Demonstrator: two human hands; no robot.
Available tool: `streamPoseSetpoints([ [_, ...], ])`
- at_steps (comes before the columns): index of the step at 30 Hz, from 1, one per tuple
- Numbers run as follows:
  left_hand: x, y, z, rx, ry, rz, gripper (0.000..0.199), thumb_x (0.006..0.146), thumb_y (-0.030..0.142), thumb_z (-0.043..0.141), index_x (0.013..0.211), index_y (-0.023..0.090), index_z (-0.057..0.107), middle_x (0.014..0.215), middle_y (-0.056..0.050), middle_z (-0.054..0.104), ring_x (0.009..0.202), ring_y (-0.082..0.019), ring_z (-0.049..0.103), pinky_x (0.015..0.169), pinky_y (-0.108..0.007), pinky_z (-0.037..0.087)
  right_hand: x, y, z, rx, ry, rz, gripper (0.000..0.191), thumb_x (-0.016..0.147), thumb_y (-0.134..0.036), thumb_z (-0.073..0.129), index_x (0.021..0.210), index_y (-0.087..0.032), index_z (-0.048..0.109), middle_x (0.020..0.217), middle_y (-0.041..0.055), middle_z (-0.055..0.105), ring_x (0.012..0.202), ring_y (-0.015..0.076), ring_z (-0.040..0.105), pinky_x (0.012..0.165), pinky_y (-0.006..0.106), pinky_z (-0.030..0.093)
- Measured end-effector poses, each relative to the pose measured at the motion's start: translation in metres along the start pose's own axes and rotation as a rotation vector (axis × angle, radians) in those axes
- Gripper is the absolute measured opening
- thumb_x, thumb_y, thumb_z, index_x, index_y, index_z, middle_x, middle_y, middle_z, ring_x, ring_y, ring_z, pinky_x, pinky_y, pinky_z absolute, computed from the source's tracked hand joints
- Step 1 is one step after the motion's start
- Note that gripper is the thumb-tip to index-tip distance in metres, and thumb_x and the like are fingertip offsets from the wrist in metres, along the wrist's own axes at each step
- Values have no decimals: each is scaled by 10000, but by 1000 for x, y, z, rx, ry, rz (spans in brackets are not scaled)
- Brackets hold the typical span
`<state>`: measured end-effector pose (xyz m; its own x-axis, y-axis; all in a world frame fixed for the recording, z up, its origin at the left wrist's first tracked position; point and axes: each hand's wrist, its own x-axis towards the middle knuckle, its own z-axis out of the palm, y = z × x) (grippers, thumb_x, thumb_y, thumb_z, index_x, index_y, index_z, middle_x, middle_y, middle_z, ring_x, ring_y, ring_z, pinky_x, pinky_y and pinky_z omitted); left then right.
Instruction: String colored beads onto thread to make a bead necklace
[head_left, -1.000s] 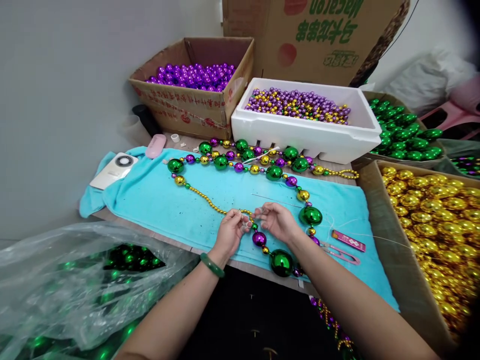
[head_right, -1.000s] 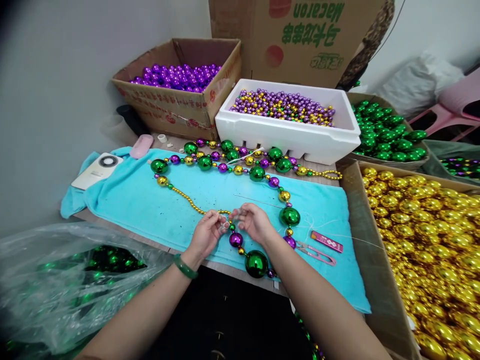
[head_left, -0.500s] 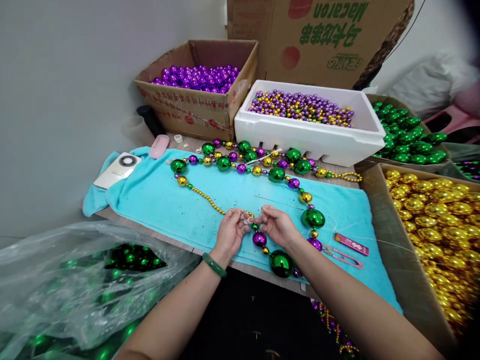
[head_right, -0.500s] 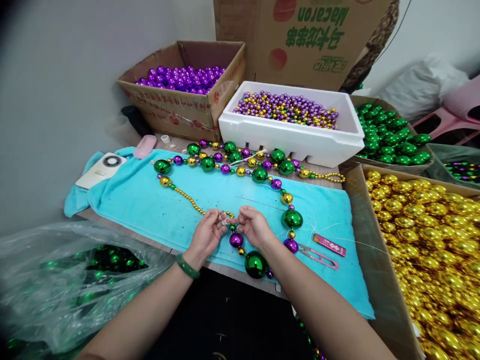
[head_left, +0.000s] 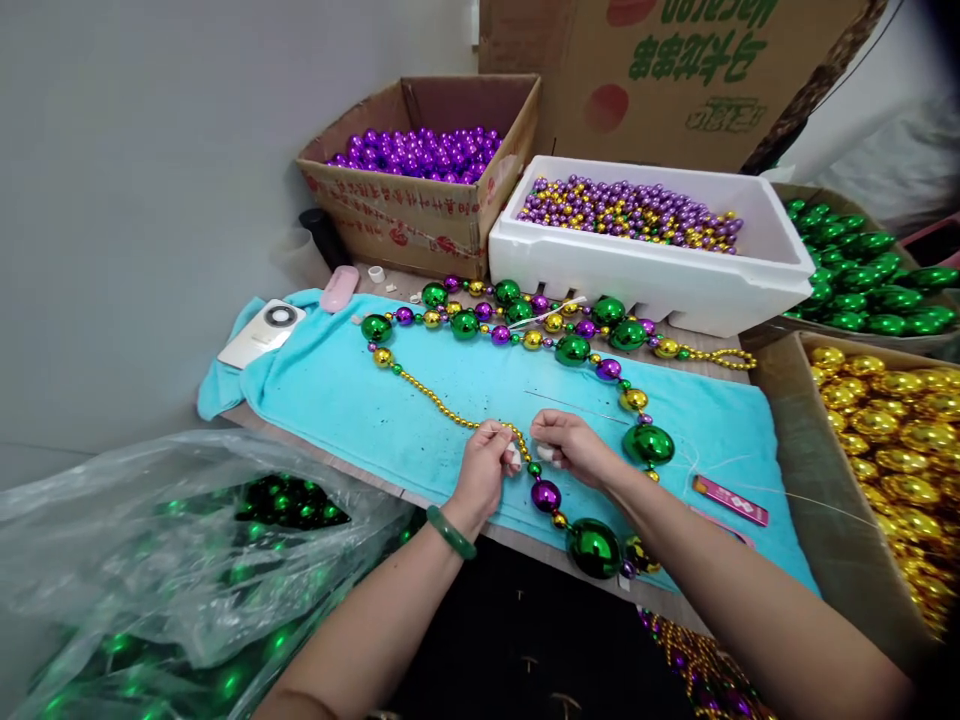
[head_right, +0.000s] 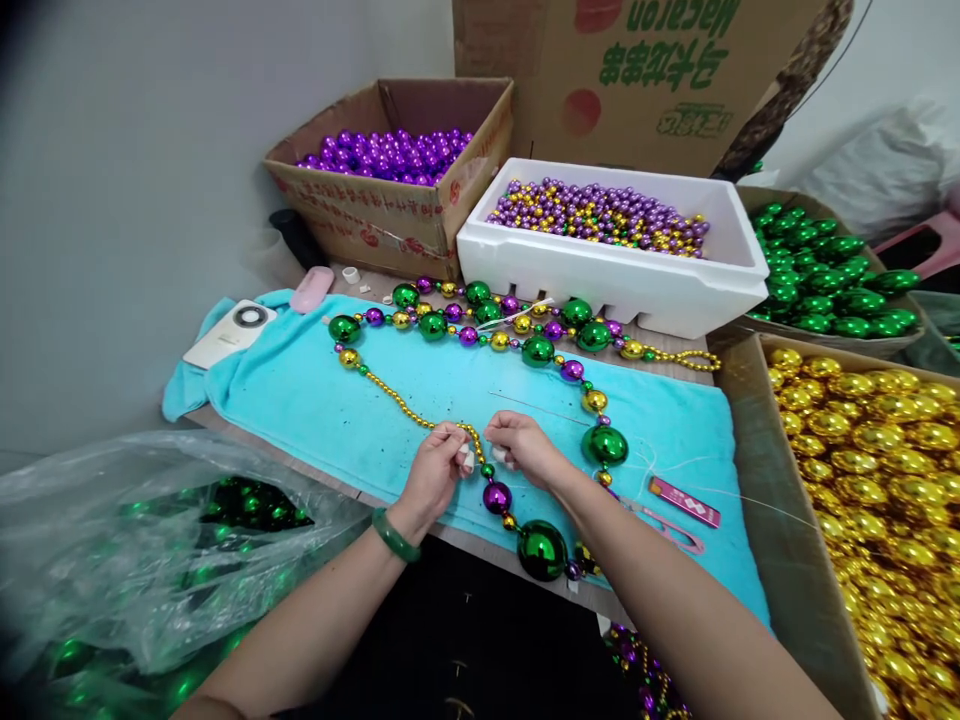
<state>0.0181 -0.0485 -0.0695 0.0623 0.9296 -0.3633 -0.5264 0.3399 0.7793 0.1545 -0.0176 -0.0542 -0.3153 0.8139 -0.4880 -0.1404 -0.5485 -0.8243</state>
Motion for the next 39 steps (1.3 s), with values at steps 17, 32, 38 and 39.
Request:
streamPoseSetpoints([
  [17, 2, 7, -2, -112, -78, -82, 234, 711, 287, 698, 704, 164, 499, 476, 73, 413, 426, -56, 422, 441, -181, 303, -1, -6, -5, 55, 80, -81, 304, 556, -308, 713, 616, -203, 434, 395, -117, 310, 327, 33, 261, 336, 161, 119],
  [32, -10, 19, -6, 1024, -134, 241, 235, 766, 223, 573, 535, 220, 613, 527, 1, 583, 561, -167, 477, 597, -278, 299, -8, -12, 3, -65, 86, -212, 271, 613, -340, 688, 624, -208, 452, 399, -105, 354, 336, 51, 307, 346, 181, 181],
  [38, -9, 14, -5, 883, -182, 372, 121, 719, 204, 632, 612, 246, 671, 634, -35, 617, 656, -212, 462, 750, -317, 331, -8, -20, 2, -135, 78, -259, 237, 634, -345, 659, 622, -205, 468, 399, -94, 385, 349, 56, 319, 350, 184, 213],
  [39, -9, 11, -6, 869, -192, 404, 124, 723, 200, 632, 613, 245, 665, 633, -40, 601, 659, -214, 446, 775, -324, 329, -7, -18, 0, -146, 83, -251, 235, 626, -337, 661, 614, -205, 467, 392, -95, 385, 345, 56, 321, 344, 183, 216],
])
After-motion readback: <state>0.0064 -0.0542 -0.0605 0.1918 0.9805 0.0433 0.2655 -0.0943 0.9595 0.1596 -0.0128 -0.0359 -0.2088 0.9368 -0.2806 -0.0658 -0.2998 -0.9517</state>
